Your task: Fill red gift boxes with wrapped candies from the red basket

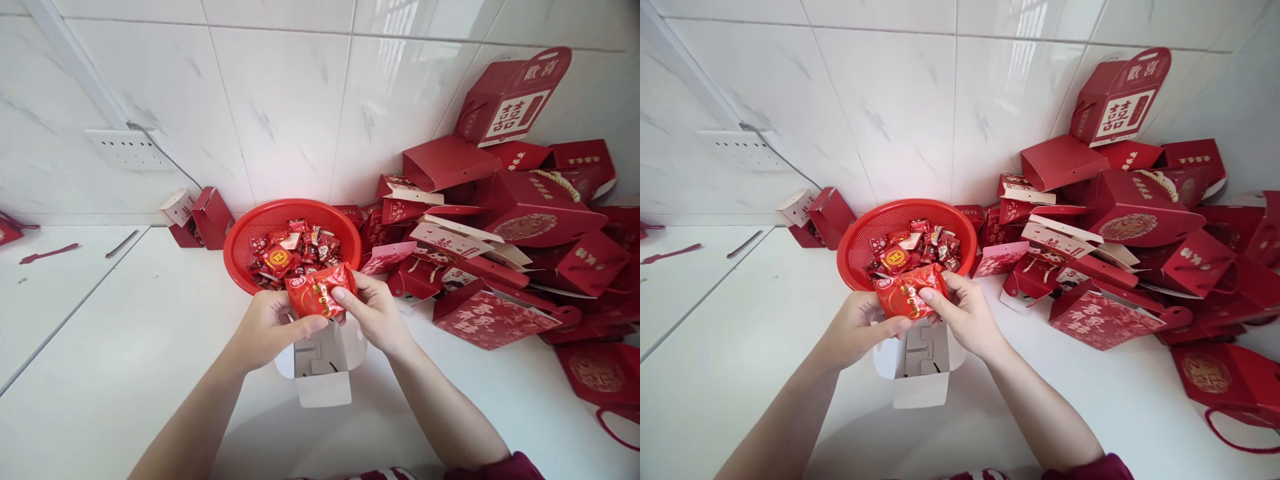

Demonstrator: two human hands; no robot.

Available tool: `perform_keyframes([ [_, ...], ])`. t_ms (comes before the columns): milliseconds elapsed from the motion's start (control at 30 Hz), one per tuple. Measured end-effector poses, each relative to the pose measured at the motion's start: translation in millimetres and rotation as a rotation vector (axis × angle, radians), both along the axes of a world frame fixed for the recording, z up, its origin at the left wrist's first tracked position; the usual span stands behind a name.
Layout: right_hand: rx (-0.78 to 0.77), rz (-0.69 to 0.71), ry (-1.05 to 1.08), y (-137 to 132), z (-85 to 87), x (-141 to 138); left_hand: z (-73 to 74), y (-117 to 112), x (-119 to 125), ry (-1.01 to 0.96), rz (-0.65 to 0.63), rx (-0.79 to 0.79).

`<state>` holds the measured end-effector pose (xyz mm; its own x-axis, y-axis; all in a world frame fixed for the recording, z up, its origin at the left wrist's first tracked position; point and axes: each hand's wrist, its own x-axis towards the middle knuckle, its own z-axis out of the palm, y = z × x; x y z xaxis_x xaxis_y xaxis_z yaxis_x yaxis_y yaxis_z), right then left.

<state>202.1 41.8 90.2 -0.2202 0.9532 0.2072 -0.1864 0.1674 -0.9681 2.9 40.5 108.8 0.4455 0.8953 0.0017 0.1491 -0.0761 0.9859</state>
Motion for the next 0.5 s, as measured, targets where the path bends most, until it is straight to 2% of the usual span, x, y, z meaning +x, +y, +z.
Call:
perform_keyframes([
  [100, -0.011, 0.099, -0.058, -1, 0.7, 1, 1.3, -2, 4, 0.043, 0.022, -0.011],
  [200, -0.009, 0.192, -0.137, 0, -1.7, 3, 1.4, -2, 3, 0.024, -0.011, -0.075],
  [367, -0.004, 0.173, -0.141, 1, -9.5, 0, -0.4, 0, 3, -0.023, -0.01, -0.103],
  [500, 0.003, 0.162, -0.2, -1, -9.1, 0, -1.3, 2, 3, -0.064, -0.041, -0.11],
])
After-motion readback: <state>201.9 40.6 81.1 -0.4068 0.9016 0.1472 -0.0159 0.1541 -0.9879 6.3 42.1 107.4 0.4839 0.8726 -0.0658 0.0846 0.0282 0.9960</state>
